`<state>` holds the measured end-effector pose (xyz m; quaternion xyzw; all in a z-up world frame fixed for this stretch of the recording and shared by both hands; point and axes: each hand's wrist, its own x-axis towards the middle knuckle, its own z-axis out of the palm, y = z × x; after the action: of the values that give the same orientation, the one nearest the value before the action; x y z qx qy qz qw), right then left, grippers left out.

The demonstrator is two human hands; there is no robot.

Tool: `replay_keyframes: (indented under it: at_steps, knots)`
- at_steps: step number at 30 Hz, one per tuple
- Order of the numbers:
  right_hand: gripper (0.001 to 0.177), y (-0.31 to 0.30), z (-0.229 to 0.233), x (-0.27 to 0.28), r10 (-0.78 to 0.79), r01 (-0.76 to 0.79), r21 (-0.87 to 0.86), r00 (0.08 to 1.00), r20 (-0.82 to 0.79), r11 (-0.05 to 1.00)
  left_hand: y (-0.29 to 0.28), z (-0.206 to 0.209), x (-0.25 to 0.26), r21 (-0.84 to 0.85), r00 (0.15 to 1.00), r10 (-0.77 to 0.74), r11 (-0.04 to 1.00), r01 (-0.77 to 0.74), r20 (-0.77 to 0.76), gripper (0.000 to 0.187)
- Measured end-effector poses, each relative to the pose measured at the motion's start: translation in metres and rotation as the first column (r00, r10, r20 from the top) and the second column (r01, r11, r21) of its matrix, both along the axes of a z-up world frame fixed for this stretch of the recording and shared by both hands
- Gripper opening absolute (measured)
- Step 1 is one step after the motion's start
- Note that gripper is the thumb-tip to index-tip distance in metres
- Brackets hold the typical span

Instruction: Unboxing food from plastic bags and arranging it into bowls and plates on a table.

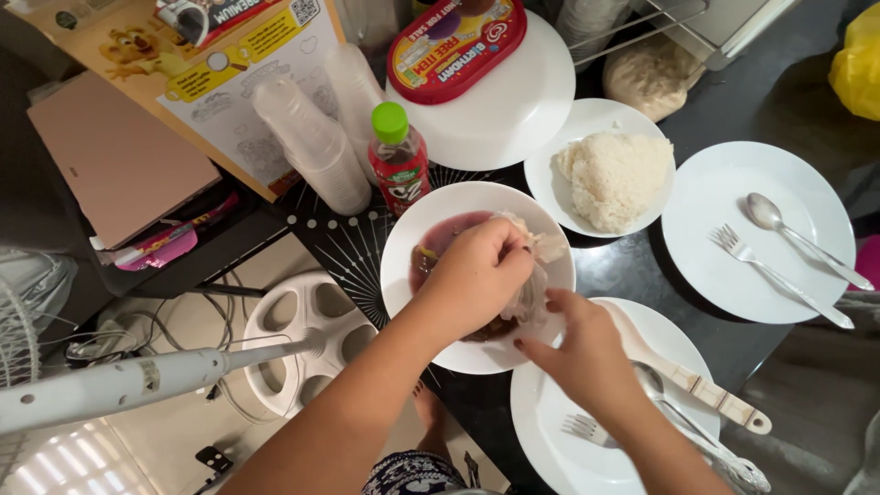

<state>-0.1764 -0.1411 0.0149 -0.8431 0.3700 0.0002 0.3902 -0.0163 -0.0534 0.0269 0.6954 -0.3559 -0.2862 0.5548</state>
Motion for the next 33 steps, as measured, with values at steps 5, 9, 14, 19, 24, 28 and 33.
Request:
replay_keyframes:
  at_steps: [5,9,14,19,24,28,33]
  knots:
    - [0.025,-0.014,-0.037,-0.001,-0.138,0.140,-0.021,0.987,0.088,0.990,0.005,0.022,0.005,0.011,0.991,0.070,0.997,-0.071,0.112,0.012]
    - [0.022,-0.033,-0.012,0.002,-0.271,0.238,0.207,0.950,0.153,0.949,0.013,0.025,0.020,0.175,0.990,0.125,0.975,-0.135,0.063,0.015]
    - [0.016,-0.050,0.011,0.011,-0.254,0.109,0.391,0.906,0.340,0.914,0.026,0.009,0.035,0.086,0.977,0.211,0.974,-0.208,-0.032,0.016]
    - [0.013,-0.058,0.014,0.020,-0.248,0.040,0.492,0.897,0.366,0.870,0.036,0.026,0.037,0.246,0.919,0.297,0.941,-0.234,-0.260,0.015]
    - [0.008,-0.065,0.026,0.029,-0.181,-0.033,0.509,0.913,0.365,0.860,0.048,0.005,0.045,0.175,0.951,0.274,0.953,-0.248,-0.145,0.015]
    - [0.007,-0.068,0.042,0.037,-0.147,-0.158,0.565,0.878,0.455,0.810,0.052,0.006,0.045,0.157,0.933,0.308,0.947,-0.281,-0.185,0.016]
    - [0.006,-0.066,0.067,0.047,-0.129,-0.154,0.550,0.888,0.441,0.821,0.052,0.009,0.046,0.116,0.917,0.336,0.941,-0.317,-0.215,0.014]
